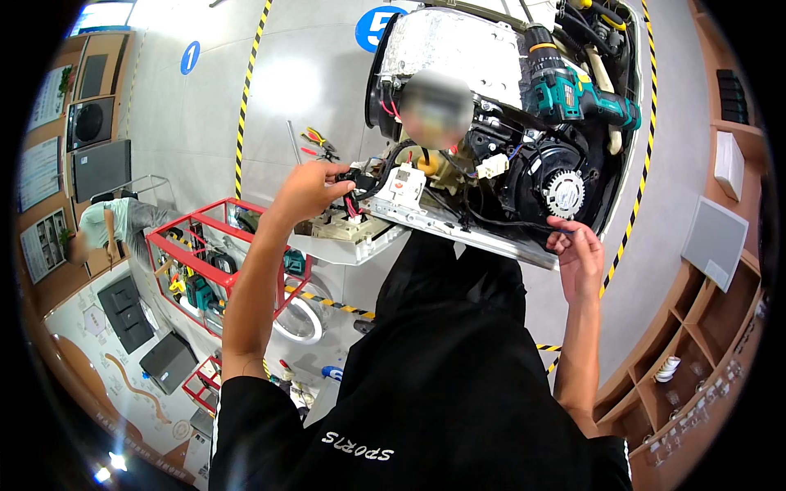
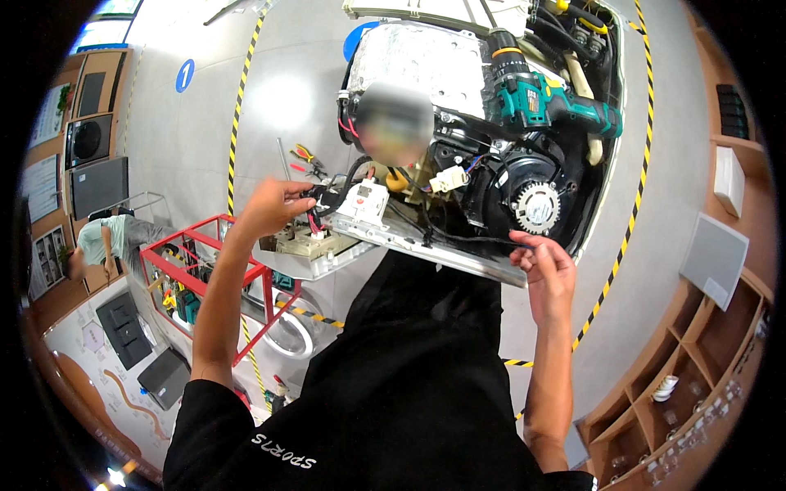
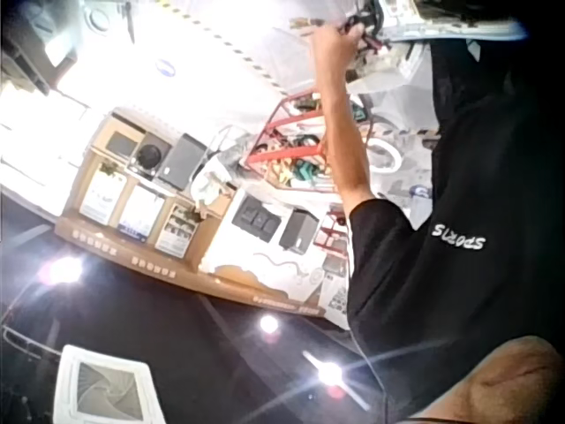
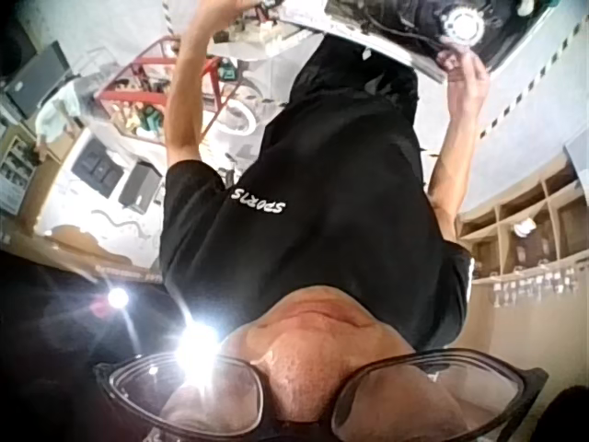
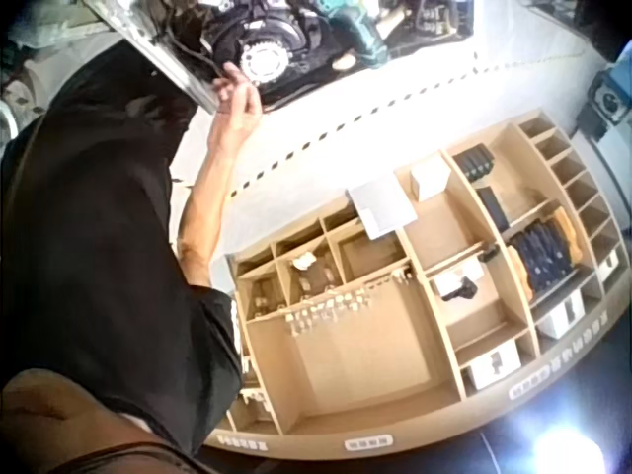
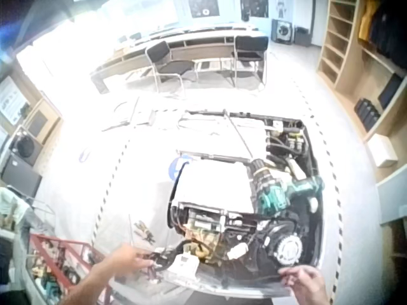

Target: The person connects wires to components inside a washing machine cabinet by hand and then places a large brown counterweight onto the motor assembly, aligning it with the mounting points.

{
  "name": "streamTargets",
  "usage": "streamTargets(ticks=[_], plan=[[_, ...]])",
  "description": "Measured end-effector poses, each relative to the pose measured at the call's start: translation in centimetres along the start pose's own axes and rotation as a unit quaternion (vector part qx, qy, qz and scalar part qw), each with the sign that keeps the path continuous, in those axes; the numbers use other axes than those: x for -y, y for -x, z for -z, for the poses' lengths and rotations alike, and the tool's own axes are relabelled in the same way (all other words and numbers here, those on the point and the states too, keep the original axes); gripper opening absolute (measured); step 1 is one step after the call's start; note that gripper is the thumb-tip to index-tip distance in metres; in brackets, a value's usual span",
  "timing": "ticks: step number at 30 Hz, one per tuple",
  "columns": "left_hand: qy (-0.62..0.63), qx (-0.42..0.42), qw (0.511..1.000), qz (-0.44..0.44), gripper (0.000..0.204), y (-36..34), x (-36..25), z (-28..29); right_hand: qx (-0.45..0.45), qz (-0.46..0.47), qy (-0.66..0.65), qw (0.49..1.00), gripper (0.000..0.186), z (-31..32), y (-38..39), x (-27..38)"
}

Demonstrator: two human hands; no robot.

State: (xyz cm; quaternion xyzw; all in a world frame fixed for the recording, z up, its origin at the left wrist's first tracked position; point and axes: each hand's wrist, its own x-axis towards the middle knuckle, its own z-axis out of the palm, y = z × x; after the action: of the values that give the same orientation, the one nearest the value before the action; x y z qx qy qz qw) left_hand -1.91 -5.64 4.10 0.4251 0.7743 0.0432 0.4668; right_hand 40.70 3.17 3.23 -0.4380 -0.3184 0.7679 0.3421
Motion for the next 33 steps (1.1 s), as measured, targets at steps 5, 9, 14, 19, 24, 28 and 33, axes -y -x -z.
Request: streamTargets(ticks=[5,9,14,19,24,28,33], plan=[[-0.046,-0.012,0.994,-0.096,0.032,0.1,0.3,0.4,0.027,0.077,0.136,0.987,0.023,-2.0,-0.9,-0.3],[-0.053,0.006,0.989,-0.142,0.029,-0.3,0.7,0.5,0.039,0.145,0.367,0.918,0.026,-3.8,-1.7,-0.8],[-0.112,-0.107,0.965,-0.211,0.028,0.9,0.7,0.2,0.057,0.148,0.494,0.855,0.019,-4.7,-1.6,-0.8],[-0.025,-0.098,0.963,-0.251,0.030,2.9,-5.1,-0.1,0.058,0.210,0.368,0.904,0.013,-7.1,-0.9,-0.5],[0.041,0.009,0.933,-0.357,0.056,4.7,-9.4,-3.2,0.123,0.305,0.389,0.861,0.012,-11.1,-1.9,-3.0],[-0.032,-0.028,0.934,-0.353,0.033,4.2,-10.2,-5.1,0.178,0.257,0.441,0.841,0.021,-11.2,-2.1,-7.1],[-0.110,-0.071,0.928,-0.349,0.014,2.9,-8.1,-5.4,0.154,0.265,0.369,0.878,0.033,-10.0,1.0,-6.0]])
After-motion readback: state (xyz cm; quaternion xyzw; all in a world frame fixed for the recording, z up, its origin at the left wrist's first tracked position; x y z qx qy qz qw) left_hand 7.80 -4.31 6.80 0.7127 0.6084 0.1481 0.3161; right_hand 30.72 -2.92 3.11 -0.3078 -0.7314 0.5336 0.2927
